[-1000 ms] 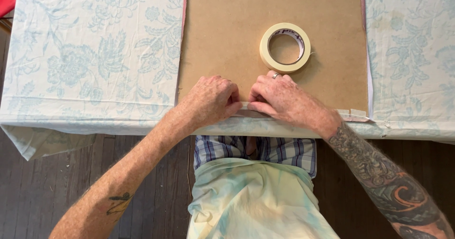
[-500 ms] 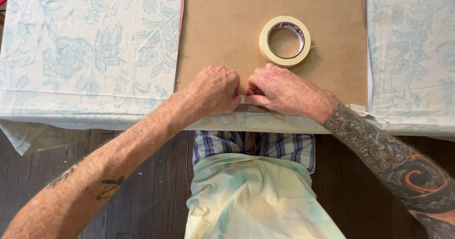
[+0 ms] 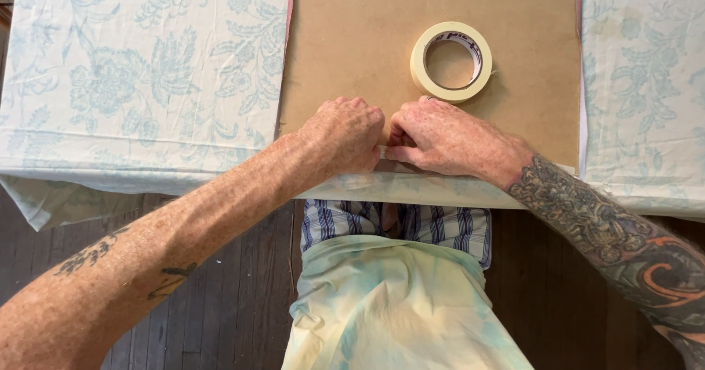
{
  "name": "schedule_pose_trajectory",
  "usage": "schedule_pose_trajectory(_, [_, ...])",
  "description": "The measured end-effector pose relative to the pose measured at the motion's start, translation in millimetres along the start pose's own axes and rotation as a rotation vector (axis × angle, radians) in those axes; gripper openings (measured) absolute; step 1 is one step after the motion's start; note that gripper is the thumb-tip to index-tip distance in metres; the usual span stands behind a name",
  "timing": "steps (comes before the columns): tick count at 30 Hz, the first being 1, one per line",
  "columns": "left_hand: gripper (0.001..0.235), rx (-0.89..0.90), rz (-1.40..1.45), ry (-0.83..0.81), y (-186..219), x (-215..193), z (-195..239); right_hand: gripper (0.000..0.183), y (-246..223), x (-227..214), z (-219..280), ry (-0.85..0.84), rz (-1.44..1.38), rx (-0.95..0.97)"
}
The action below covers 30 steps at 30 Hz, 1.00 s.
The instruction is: Securing fabric to a board by folding the edges over and applying multiple small strips of masking tape.
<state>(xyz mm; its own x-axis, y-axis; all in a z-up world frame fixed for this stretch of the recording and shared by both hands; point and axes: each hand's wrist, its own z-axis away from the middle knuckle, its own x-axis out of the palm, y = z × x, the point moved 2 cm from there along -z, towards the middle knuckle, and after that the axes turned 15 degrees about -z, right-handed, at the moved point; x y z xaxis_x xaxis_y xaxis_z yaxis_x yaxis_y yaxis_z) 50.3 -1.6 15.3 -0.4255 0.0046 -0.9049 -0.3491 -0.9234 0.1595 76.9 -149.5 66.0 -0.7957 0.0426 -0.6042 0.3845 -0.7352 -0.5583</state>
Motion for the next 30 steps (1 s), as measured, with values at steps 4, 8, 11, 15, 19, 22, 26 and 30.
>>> schedule_pose_trajectory(4, [0.018,0.001,-0.015,-0.011,5,-4,-1,0.021,-13,-8,3,-0.016,-0.029,0.037])
schedule_pose_trajectory(8, [0.018,-0.014,-0.010,-0.036,5,3,-8,0.022,-15,-10,0,-0.026,-0.030,0.069])
schedule_pose_trajectory(11, [0.020,-0.005,-0.020,-0.082,5,-1,-10,0.021,-17,-12,-2,-0.037,-0.035,0.097])
schedule_pose_trajectory(15, [0.019,-0.016,0.016,-0.119,-2,-6,-13,0.022,-18,-24,-1,-0.018,-0.145,0.107])
schedule_pose_trajectory(19, [0.026,-0.055,0.042,-0.112,-10,-30,-3,0.024,-6,-24,-10,-0.029,-0.105,0.089])
schedule_pose_trajectory(22, [0.033,-0.122,0.055,-0.139,-20,-48,-4,0.022,0,-27,-17,-0.037,-0.116,0.083])
schedule_pose_trajectory(26, [0.029,-0.133,0.091,-0.233,-26,-43,-10,0.016,4,-28,-21,-0.047,-0.130,0.104])
schedule_pose_trajectory(30, [0.038,-0.139,0.005,-0.225,-29,-31,-17,0.007,2,-29,-20,-0.059,-0.150,0.099])
